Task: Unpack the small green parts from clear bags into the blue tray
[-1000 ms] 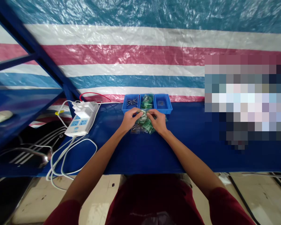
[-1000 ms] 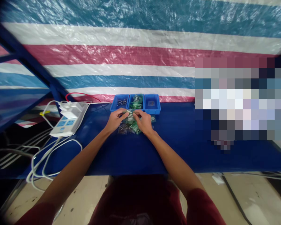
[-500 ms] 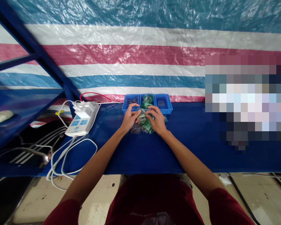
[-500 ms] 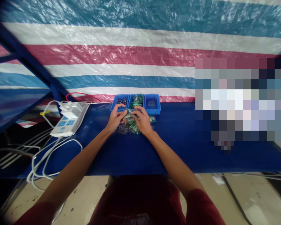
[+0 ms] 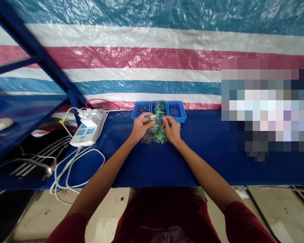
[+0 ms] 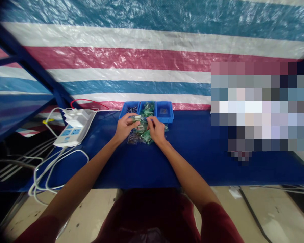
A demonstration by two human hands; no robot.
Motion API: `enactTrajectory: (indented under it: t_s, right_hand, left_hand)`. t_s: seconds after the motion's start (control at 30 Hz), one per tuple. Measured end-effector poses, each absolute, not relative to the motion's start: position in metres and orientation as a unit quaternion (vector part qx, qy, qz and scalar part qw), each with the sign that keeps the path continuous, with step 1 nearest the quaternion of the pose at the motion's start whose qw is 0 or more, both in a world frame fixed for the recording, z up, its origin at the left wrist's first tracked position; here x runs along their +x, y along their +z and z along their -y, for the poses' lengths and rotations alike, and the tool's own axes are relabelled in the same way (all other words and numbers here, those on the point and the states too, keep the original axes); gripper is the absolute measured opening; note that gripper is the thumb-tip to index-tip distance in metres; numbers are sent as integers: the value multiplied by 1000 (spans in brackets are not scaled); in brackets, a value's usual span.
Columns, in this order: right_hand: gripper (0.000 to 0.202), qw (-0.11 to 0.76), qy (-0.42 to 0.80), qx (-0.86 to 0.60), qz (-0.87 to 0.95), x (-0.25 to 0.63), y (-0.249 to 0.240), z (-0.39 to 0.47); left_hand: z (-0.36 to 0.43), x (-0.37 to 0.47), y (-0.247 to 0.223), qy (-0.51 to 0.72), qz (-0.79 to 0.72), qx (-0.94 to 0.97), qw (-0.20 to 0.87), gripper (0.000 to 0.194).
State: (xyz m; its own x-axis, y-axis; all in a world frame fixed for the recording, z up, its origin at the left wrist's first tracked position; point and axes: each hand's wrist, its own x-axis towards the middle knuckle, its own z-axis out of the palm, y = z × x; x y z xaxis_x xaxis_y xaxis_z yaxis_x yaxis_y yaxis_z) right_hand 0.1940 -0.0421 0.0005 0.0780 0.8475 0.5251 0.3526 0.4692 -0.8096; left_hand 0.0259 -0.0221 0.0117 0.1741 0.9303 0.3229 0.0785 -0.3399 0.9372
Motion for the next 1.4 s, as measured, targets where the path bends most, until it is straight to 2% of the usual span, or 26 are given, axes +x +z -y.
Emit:
enactTrajectory:
  t_s: [0.1,0.2,0.33,0.4,0.5,0.6,0.73,0.83,0.93,1.03,1.13,1.27,1.4]
  right_hand:
    - [32,590,205,-489,609,196,0,42]
    - [34,588,194,-510,597,198,1,41]
    - [33,582,192,-507,606,198,1,41]
    - [33,580,189,-504,612,198,1,40]
    - [33,569,178,-508,621,199,0,39]
    - [34,558,171,-510,632,199,-2,38]
    - [34,547,163,-511,643,200,-3,37]
    - [29,514,157,-523,661,201,-3,34]
    - [19,435,138,-533,712,202,-5,31]
    - [28,354,106,-530,764,203,-11,28]
    - [31,313,85,-519,791,203,-19,26]
    - [18,319,73,-508,797,202,-25,23]
    - [6,311,72,-500,805,200,-21,25]
  left_hand:
    - [5,27,19,527,-407,642,380,45]
    - [-25,33,28,514,-446,669,300,34]
    - [-64,49,34,406,-489,733,241,16]
    - [-73,57,32,316,-528,769,174,11]
    - [-74,62,27,228,-560,795,43,19]
    - [-72,61,25,203,-550,810,-17,30]
    - [-65,59,29,212,-536,817,-6,23]
    - [-45,56,34,303,-525,795,28,14]
    - [-14,45,36,387,-480,782,90,18]
    - [8,23,33,351,-454,802,166,20]
    - [14,-2,27,282,-444,825,207,26]
    - [11,-17,23,234,-445,841,200,41]
    - [9,-9,29,221,-455,843,182,37]
